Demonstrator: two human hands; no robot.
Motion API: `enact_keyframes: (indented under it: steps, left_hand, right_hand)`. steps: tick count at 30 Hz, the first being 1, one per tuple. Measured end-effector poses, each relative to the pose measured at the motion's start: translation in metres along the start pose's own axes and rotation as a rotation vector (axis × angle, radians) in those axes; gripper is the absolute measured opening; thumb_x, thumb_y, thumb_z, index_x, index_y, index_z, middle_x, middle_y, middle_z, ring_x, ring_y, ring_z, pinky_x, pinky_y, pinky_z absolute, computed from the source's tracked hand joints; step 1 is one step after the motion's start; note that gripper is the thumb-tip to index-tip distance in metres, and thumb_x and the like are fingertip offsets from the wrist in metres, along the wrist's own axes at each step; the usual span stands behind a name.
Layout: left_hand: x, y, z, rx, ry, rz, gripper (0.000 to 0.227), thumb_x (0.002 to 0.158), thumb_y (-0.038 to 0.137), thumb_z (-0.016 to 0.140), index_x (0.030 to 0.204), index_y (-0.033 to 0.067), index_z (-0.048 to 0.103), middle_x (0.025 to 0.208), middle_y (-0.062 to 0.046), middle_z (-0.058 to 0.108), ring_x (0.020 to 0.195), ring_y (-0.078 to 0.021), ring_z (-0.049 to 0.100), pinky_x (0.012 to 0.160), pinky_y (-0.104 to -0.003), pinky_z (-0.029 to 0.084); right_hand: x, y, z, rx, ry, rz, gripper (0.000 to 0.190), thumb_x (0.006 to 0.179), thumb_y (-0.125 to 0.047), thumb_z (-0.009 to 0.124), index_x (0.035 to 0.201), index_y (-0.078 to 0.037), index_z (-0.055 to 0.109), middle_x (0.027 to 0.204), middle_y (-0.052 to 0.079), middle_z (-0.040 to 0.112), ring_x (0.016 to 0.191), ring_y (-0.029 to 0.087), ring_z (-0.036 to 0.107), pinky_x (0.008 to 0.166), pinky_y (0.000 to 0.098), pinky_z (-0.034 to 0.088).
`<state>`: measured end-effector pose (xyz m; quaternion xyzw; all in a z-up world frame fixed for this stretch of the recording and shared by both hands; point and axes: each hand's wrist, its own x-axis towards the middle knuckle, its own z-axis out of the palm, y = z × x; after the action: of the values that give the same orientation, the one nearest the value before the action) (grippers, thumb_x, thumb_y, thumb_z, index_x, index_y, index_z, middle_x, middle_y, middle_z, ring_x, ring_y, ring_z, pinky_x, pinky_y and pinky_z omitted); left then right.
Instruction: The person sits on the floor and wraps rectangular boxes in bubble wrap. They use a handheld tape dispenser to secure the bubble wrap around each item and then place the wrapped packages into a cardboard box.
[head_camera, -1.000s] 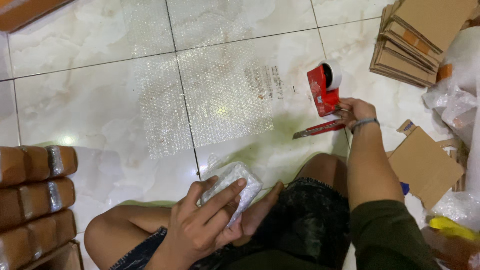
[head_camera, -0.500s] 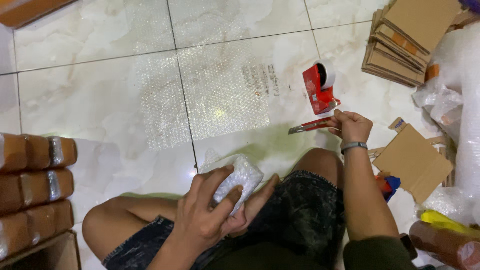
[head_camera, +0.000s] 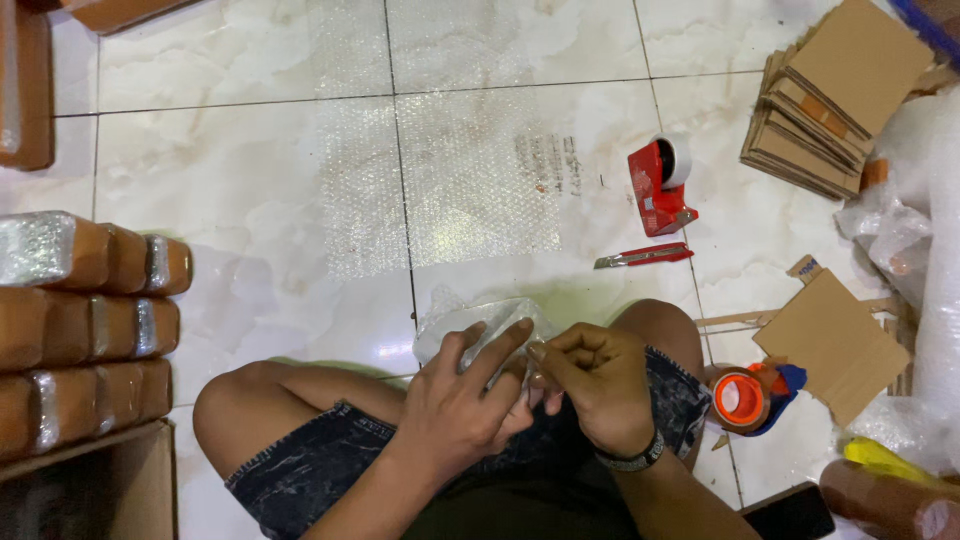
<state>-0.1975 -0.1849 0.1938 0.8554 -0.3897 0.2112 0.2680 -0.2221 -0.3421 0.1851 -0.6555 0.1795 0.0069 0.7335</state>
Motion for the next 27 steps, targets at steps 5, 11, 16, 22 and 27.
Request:
enact_keyframes:
  steps: [5, 11, 16, 22, 27]
  left_hand:
    - [-0.002, -0.005, 0.000, 0.029, 0.052, -0.033, 0.036, 0.091, 0.034, 0.058, 0.070, 0.0072, 0.046, 0.117, -0.003, 0.062, 0.086, -0.0305, 0.059, 0.045, -0.032, 0.047]
    - [-0.007, -0.011, -0.002, -0.069, 0.168, -0.097, 0.030, 0.087, 0.029, 0.065, 0.088, 0.0025, 0.051, 0.111, -0.008, 0.063, 0.082, -0.0298, 0.056, 0.064, -0.034, 0.056]
    - [-0.054, -0.046, 0.027, -0.350, 0.214, -0.416, 0.123, 0.061, 0.045, 0.086, 0.144, 0.0029, 0.006, 0.148, -0.024, 0.020, 0.114, -0.0340, 0.053, 0.094, -0.045, 0.049]
    - [-0.081, -0.070, 0.059, -0.445, -0.121, -1.277, 0.092, 0.068, 0.046, 0.066, 0.143, 0.0190, 0.018, 0.114, -0.010, 0.063, 0.100, -0.0311, 0.062, 0.076, -0.042, 0.048]
    - [-0.034, -0.065, 0.002, -0.819, -0.109, -1.335, 0.093, 0.080, 0.042, 0.054, 0.146, 0.0212, -0.009, 0.149, -0.004, 0.009, 0.135, -0.0171, 0.009, 0.109, -0.033, 0.019]
  right_hand:
    - [-0.012, 0.010, 0.009, -0.042, 0.114, -0.092, 0.012, 0.075, -0.002, 0.069, 0.081, 0.007, 0.066, 0.045, 0.012, 0.060, 0.031, 0.011, 0.044, 0.032, 0.0194, 0.036]
    - [0.005, 0.043, 0.018, -0.133, 0.214, -0.092, 0.039, 0.074, 0.001, 0.069, 0.082, -0.011, 0.032, 0.032, 0.002, 0.039, 0.022, 0.010, 0.035, 0.024, 0.0224, 0.027]
    - [0.040, 0.152, 0.014, -0.547, 0.035, 0.117, 0.088, 0.052, -0.017, 0.085, 0.127, -0.015, 0.039, 0.115, -0.001, 0.054, 0.081, 0.015, 0.056, 0.062, 0.0265, 0.053]
    - [0.060, 0.166, 0.021, -0.844, -0.245, -0.616, 0.062, 0.080, -0.050, 0.061, 0.121, -0.004, 0.053, 0.109, 0.016, 0.062, 0.099, 0.034, 0.057, 0.082, 0.0435, 0.043]
    - [0.036, 0.030, 0.019, -0.545, -0.487, -0.220, 0.059, 0.080, -0.020, 0.060, 0.136, -0.022, 0.044, 0.099, 0.003, 0.052, 0.078, 0.012, 0.052, 0.073, 0.0247, 0.043]
